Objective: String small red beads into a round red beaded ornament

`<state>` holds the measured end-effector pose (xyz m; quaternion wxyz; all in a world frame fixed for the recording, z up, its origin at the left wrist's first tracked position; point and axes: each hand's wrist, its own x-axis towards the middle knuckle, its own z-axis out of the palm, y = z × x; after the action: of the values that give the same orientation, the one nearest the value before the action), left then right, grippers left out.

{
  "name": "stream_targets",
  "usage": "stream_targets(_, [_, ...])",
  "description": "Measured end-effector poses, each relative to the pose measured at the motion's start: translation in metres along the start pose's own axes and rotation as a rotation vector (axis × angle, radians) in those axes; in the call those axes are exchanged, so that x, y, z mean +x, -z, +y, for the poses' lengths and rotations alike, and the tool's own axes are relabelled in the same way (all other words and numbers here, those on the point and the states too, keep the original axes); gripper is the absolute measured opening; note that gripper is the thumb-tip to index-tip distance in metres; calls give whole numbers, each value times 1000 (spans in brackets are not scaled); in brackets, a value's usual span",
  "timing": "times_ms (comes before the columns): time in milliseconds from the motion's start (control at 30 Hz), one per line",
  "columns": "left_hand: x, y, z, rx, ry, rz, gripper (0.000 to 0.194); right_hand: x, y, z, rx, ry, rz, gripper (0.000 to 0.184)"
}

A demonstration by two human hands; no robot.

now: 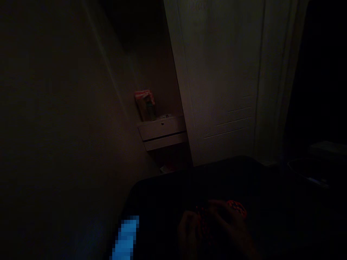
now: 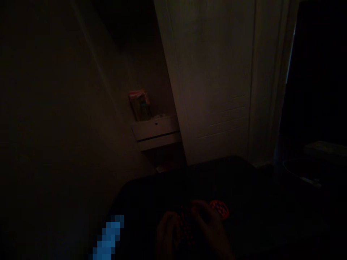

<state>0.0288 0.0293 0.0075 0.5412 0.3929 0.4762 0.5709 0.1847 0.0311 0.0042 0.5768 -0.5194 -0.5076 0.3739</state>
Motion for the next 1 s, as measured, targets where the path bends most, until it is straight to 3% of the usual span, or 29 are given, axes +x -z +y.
stream_targets(233, [0, 0, -5, -23, 3, 122, 53, 0, -1, -5, -10, -1, -12, 27])
stream_targets(433, [-3, 0, 4, 19, -18, 18, 49, -2, -1, -3, -76, 2, -10, 32])
stream_targets(633, [-3, -1, 4, 22, -14, 32, 51, -2, -3, -4, -60, -14, 57, 37])
stream_targets(833, [-3, -1, 6, 1, -3, 13, 50, -6, -3, -10, -45, 5, -14, 34])
stream_targets(1000, [-4, -2, 6, 7, -17, 34, 50, -6, -3, -5, -30, -11, 6, 32])
